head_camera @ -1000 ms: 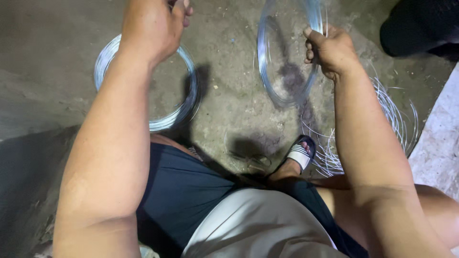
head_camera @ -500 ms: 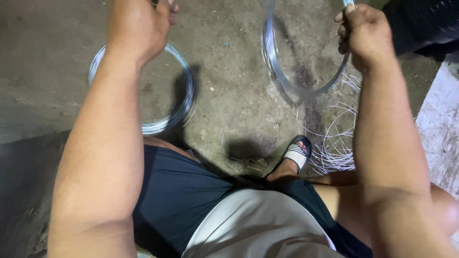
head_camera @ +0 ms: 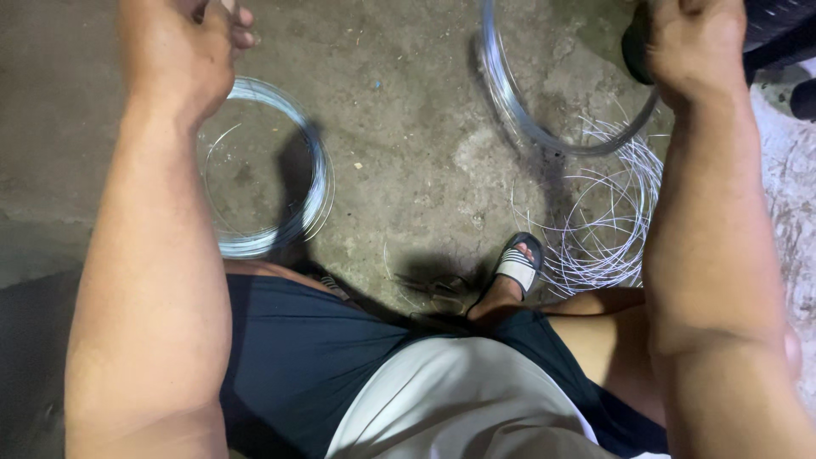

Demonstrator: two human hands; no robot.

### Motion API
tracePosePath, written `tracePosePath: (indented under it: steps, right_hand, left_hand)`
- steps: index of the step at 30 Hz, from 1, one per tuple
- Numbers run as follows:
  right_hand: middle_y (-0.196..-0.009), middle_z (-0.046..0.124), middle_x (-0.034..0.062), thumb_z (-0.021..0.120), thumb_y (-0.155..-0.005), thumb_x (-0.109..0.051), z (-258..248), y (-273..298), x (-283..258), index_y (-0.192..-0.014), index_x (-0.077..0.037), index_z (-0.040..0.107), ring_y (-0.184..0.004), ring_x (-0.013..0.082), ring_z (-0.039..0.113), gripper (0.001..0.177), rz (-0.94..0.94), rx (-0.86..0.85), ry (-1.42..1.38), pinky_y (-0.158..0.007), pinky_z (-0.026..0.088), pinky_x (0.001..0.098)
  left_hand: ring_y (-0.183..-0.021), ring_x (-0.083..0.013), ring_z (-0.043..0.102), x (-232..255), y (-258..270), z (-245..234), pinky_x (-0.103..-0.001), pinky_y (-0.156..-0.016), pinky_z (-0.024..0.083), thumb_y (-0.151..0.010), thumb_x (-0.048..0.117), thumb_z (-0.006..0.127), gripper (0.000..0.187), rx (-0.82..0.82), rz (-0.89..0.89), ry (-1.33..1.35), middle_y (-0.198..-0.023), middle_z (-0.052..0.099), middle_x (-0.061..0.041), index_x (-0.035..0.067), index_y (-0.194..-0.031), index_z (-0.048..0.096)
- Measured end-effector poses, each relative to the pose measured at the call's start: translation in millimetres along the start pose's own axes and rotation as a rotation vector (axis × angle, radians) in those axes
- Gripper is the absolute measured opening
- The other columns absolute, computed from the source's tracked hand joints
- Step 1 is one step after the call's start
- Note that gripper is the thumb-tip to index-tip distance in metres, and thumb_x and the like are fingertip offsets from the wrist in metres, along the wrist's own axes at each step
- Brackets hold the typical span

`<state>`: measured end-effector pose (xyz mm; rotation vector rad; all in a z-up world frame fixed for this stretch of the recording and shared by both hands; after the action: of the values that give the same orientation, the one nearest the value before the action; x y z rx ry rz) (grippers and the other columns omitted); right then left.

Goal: The person sits on the floor and repeatedly twists short lengths of thin metal wire by hand. They pull wire from a loose pile, form loops, and twist the ends together to create small wire pieces.

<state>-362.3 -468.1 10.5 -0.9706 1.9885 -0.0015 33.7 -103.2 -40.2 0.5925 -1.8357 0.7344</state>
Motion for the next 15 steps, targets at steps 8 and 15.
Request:
tracePosePath:
  steps: [8,15]
  right_hand:
    - [-0.079,0.057,0.0030,0.059,-0.112,-0.014,-68,-1,9,-0.100,-0.001,0.063,-0.065,0.0121,0.051,0.018,-0.068,-0.033,0.418,-0.060,0.037,0.0310]
    - [-0.085,0.053,0.0006,0.051,-0.118,-0.019,-93,-8,-22,-0.122,-0.008,0.058,-0.067,0.0083,0.045,0.014,-0.151,-0.106,0.231,-0.061,0.034,0.0269]
  left_hand:
    - [-0.069,-0.0101,0.067,-56,-22,32,-0.025,-0.055,0.052,-0.104,-0.004,0.044,0.021,0.016,-0.261,0.364,-0.106,0.079,-0.014,0.002,-0.123,0.049]
    - [-0.046,-0.0089,0.047,-62,-21,99,-0.029,-0.039,0.034,-0.095,0.016,0.062,0.012,0.158,-0.453,0.500,-0.082,0.076,-0.009,0.006,-0.090,0.068]
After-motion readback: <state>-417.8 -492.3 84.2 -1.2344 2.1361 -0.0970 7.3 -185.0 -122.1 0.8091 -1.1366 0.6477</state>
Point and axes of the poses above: each hand's wrist, its own y-axis away from the middle knuckle, its own z-axis out of the palm, x = y × z, the point moved 2 cm from there along -y, towards the middle knuckle
